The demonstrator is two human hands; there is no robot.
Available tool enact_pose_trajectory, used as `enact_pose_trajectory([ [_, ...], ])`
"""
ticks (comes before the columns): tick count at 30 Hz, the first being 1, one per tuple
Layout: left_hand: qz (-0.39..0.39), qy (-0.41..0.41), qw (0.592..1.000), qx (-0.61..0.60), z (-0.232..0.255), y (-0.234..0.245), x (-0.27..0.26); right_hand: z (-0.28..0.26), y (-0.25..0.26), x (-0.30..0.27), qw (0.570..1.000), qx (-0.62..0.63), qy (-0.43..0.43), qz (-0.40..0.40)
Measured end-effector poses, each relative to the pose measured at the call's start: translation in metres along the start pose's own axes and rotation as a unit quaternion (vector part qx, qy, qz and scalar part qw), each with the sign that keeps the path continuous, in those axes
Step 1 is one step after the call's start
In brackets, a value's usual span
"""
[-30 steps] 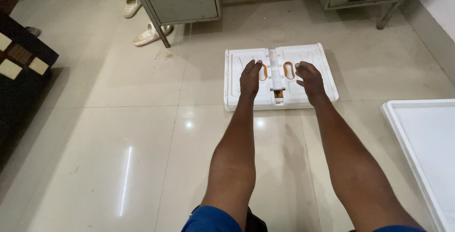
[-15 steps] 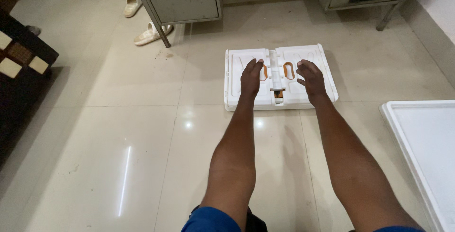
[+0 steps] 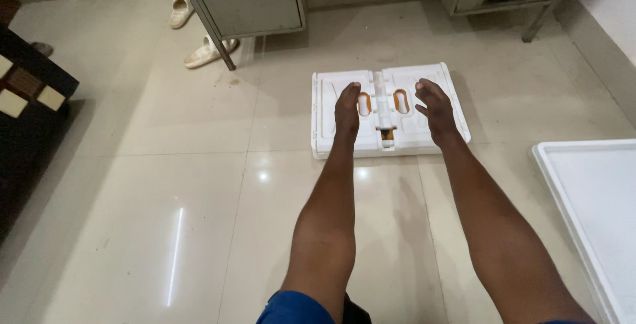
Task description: The person removes a white plastic storage box from a stack, kneels, and opens it by unlatching the lid. They remove the lid and an internal frame, then fold the box sides inward to collapse it. The person repeats the process with a second box, opening and collapsing it as well.
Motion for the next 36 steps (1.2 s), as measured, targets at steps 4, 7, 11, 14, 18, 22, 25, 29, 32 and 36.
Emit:
enact_pose_trajectory([
  [4,0.006,0.041,0.999,-0.035,0.000,-0.004,0.013,-0.012,-0.003,0.013,1.000,0.002,0.017,0.009],
  [7,-0.005,0.052,0.998,-0.042,0.005,-0.007,0.025,-0.018,-0.005,0.022,0.999,-0.008,0.039,0.017],
  [11,-0.020,0.019,0.998,-0.053,0.016,-0.002,0.040,-0.029,-0.005,0.032,0.999,0.026,0.041,0.020],
  [14,-0.014,0.033,0.998,-0.059,0.028,-0.003,0.043,-0.045,-0.008,0.041,0.998,0.026,0.046,0.016],
  [18,-0.037,-0.019,0.998,-0.052,0.074,-0.025,0.046,-0.084,-0.015,0.056,0.998,0.039,0.050,0.020],
  [22,-0.068,-0.049,0.995,-0.054,0.142,-0.053,0.041,-0.151,-0.022,0.066,0.997,0.039,0.072,0.001],
  [25,-0.091,-0.077,0.991,-0.060,0.209,-0.081,0.044,-0.217,-0.032,0.069,0.994,0.069,0.089,-0.010],
  [29,-0.107,-0.075,0.990,-0.054,0.287,-0.102,0.032,-0.298,-0.038,0.062,0.993,0.077,0.091,-0.014],
  [32,-0.103,-0.081,0.990,-0.049,0.350,-0.111,0.027,-0.359,-0.041,0.053,0.993,0.077,0.085,-0.007],
  [36,-0.094,-0.067,0.992,-0.046,0.436,-0.123,0.011,-0.443,-0.047,0.040,0.993,0.086,0.080,0.010],
])
Point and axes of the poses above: each hand's wrist, its own x-axis towards the middle knuckle, its own y-axis out of the back of the hand, z = x × y, the point moved 4 cm from there along x, towards the middle knuckle, and after that the axes turned 3 degrees about x, right-handed, at the moved point
